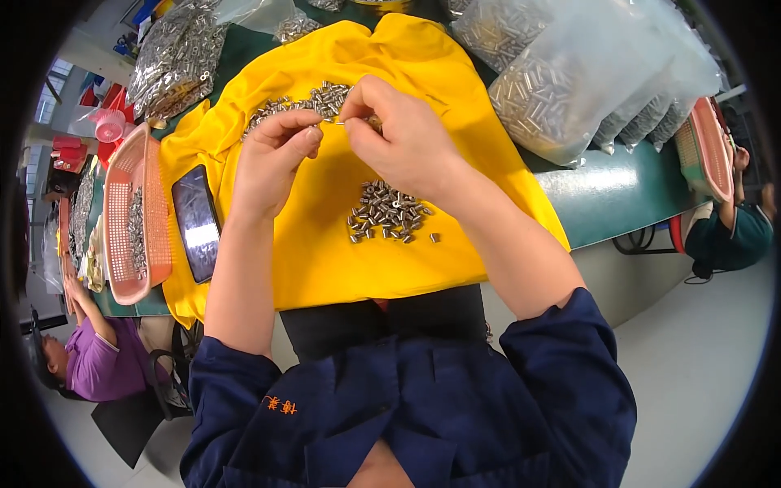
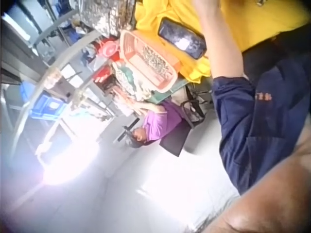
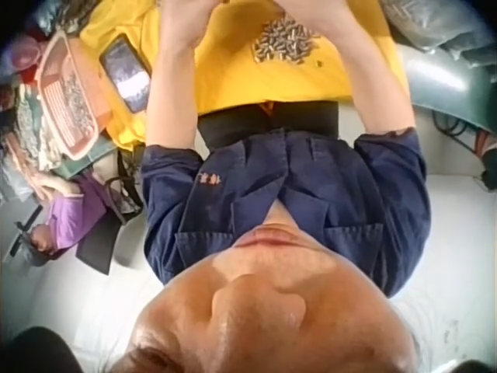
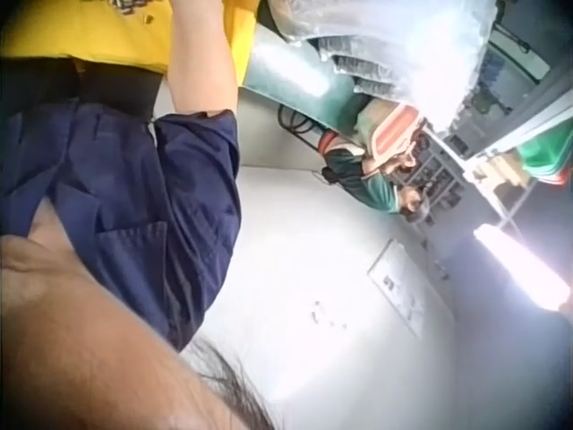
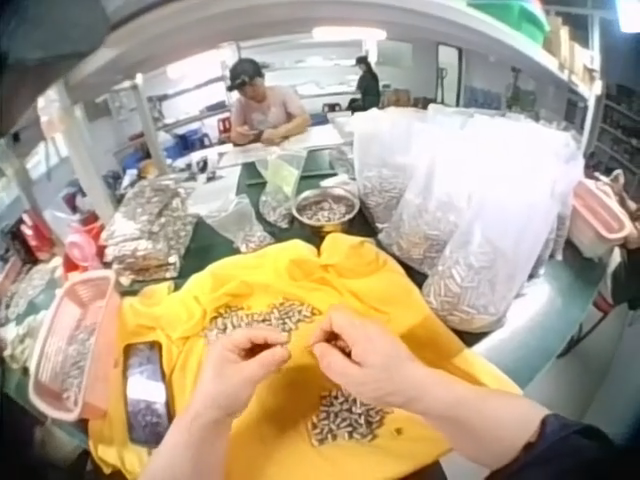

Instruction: Manually assembling small silver metal hardware components on a workbench.

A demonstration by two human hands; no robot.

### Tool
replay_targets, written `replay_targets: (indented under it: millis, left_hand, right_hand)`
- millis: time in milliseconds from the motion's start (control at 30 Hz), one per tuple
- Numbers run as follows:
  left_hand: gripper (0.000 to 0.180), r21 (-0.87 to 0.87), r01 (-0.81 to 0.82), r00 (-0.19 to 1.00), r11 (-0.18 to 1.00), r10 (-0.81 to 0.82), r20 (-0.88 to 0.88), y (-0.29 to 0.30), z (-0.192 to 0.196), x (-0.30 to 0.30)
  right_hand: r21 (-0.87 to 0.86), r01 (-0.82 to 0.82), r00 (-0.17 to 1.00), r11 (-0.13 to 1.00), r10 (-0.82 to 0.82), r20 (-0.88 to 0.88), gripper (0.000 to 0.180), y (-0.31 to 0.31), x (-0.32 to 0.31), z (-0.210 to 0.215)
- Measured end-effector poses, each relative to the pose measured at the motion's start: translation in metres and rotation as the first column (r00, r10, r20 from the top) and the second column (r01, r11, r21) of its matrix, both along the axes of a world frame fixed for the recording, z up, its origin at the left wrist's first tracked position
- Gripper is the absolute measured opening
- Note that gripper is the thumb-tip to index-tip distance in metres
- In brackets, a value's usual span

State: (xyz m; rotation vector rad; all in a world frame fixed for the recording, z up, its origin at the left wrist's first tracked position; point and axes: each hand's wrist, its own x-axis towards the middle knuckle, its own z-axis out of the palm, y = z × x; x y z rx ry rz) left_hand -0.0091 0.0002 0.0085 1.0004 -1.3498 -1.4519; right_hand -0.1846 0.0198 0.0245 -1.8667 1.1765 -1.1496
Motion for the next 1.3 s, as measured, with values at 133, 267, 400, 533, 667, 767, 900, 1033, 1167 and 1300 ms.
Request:
replay_targets:
  millis: [133, 267, 400, 533, 667, 767, 900, 1033, 1167, 1300]
  left_hand:
    - [0.015, 0.131, 0.122, 0.959, 0.984, -0.082, -0.272, 0.0004, -0.003, -0.0003]
    - [0.014, 0.181, 0.222, 0.915, 0.958, -0.14, -0.378, 0.0022, -0.0042, -0.0013]
    - [0.014, 0.154, 0.241, 0.903, 0.958, -0.163, -0.397, 0.0026, -0.0052, -0.0032]
    - [0.013, 0.155, 0.236, 0.899, 0.959, -0.155, -0.411, 0.0034, -0.0046, -0.003]
    - [0.013, 0.142, 0.23, 0.9, 0.963, -0.155, -0.408, 0.0028, -0.006, -0.0024]
    - [0.014, 0.138, 0.222, 0.91, 0.965, -0.154, -0.386, 0.0031, -0.006, -0.0025]
    - [0.014, 0.132, 0.228, 0.909, 0.965, -0.162, -0.384, 0.0038, -0.0061, -0.0029]
    - [0.014, 0.136, 0.23, 0.911, 0.964, -0.165, -0.377, 0.0031, -0.0069, -0.0033]
    - [0.013, 0.126, 0.21, 0.923, 0.97, -0.154, -0.353, 0.0023, -0.0072, -0.0028]
    - [0.011, 0.134, 0.205, 0.929, 0.97, -0.149, -0.339, -0.0009, -0.0072, -0.0044]
  right_hand:
    - [0.066, -0.063, 0.994, 0.996, 0.057, 0.097, 0.004, 0.0005, 0.0008, 0.0005]
    - [0.1, -0.097, 0.977, 0.99, 0.076, 0.201, 0.007, 0.001, 0.0019, 0.0032]
    - [0.084, -0.113, 0.973, 0.99, 0.093, 0.209, 0.006, 0.0012, 0.0001, 0.0045]
    - [0.091, -0.108, 0.98, 0.99, 0.09, 0.178, 0.006, 0.0013, 0.0009, 0.0033]
    - [0.066, -0.087, 0.987, 0.994, 0.078, 0.137, 0.006, 0.0021, 0.0021, 0.004]
    - [0.016, -0.058, 0.993, 0.998, 0.056, 0.103, 0.006, 0.002, 0.0027, 0.0022]
    - [0.072, -0.083, 0.994, 0.994, 0.078, 0.071, 0.006, 0.0042, 0.0008, 0.0056]
    - [0.065, -0.093, 0.993, 0.994, 0.088, 0.074, 0.005, 0.005, 0.002, 0.0054]
    - [0.03, -0.053, 0.997, 0.998, 0.054, -0.05, 0.006, 0.0053, 0.0029, 0.0054]
    - [-0.021, -0.05, 0.992, 0.999, 0.048, -0.117, 0.006, 0.0016, 0.0028, 0.0029]
